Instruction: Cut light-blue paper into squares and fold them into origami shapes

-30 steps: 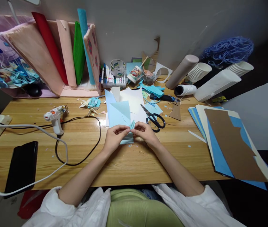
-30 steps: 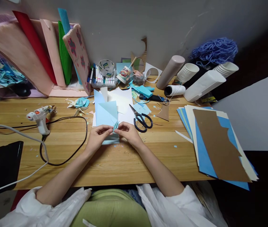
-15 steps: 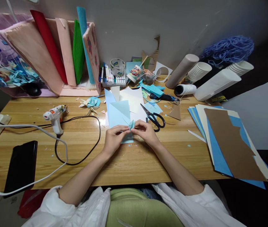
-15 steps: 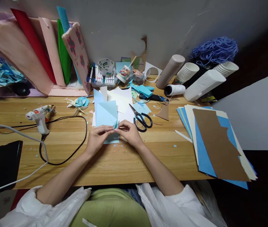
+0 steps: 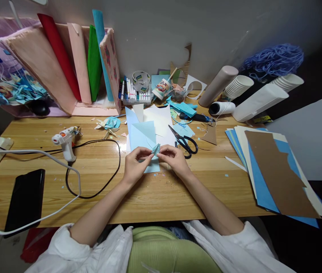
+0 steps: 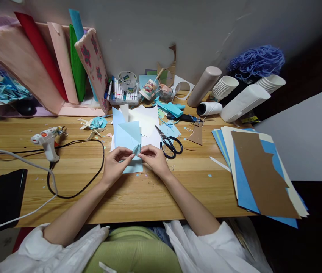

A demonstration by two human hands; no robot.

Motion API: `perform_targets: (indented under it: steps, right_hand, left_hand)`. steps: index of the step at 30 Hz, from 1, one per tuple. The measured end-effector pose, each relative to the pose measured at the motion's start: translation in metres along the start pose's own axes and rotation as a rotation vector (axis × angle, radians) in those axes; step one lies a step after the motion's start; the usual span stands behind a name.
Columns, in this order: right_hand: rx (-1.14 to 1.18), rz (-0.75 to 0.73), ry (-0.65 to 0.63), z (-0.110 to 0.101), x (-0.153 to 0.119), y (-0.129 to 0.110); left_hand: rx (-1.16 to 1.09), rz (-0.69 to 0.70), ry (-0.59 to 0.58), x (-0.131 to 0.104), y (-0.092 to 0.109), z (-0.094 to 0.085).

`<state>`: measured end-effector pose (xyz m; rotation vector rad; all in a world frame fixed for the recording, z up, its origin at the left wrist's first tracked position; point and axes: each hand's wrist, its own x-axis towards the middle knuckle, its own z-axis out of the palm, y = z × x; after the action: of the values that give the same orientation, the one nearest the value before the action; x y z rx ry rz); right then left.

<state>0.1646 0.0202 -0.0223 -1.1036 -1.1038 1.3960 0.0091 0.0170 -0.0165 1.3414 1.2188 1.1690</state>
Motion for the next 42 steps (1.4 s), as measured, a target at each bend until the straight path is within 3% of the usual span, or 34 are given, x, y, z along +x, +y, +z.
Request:
perform_targets:
  steps: [7,14,17,21,24,28,33,39,42]
  right_hand:
    - [0.019,0.041,0.063,0.001,0.000,0.001]
    - [-0.024,0.073,-0.046,0.000,-0.002,-0.001]
    - [-0.081,-0.006,-0.012,0.002,-0.004,0.000]
    - [-0.237,-0.144,0.074,0.005,-0.009,-0.003]
    - [-0.415,-0.284,0.135,0.007,-0.012,-0.006]
    - [-0.572,-0.407,0.089,0.009,-0.015,-0.007]
    - [-0.535,-0.391,0.019,0.013,-0.017,-0.006]
    - [-0.472,-0.377,-0.104,0.012,-0.016,-0.010]
    - [-0.384,-0.300,-0.121,0.012,-0.017,-0.008]
  left_hand:
    - [-0.069,-0.087,-0.058,0.003,0.001,-0.001]
    - [-0.344,-0.284,-0.200,0.007,-0.003,-0.004]
    - [-0.379,-0.337,-0.219,0.008,-0.006,-0.002]
    - [-0.243,-0.353,-0.225,0.006,-0.009,0.000]
    - [-0.171,-0.354,-0.316,0.003,-0.005,-0.001]
    - [-0.248,-0.380,-0.425,0.003,0.003,-0.005]
    - [-0.203,-0.310,-0.431,0.007,0.009,-0.007]
    - [0.014,-0.149,-0.287,0.007,0.008,-0.007]
    - [0.119,-0.091,-0.270,0.006,0.004,-0.007]
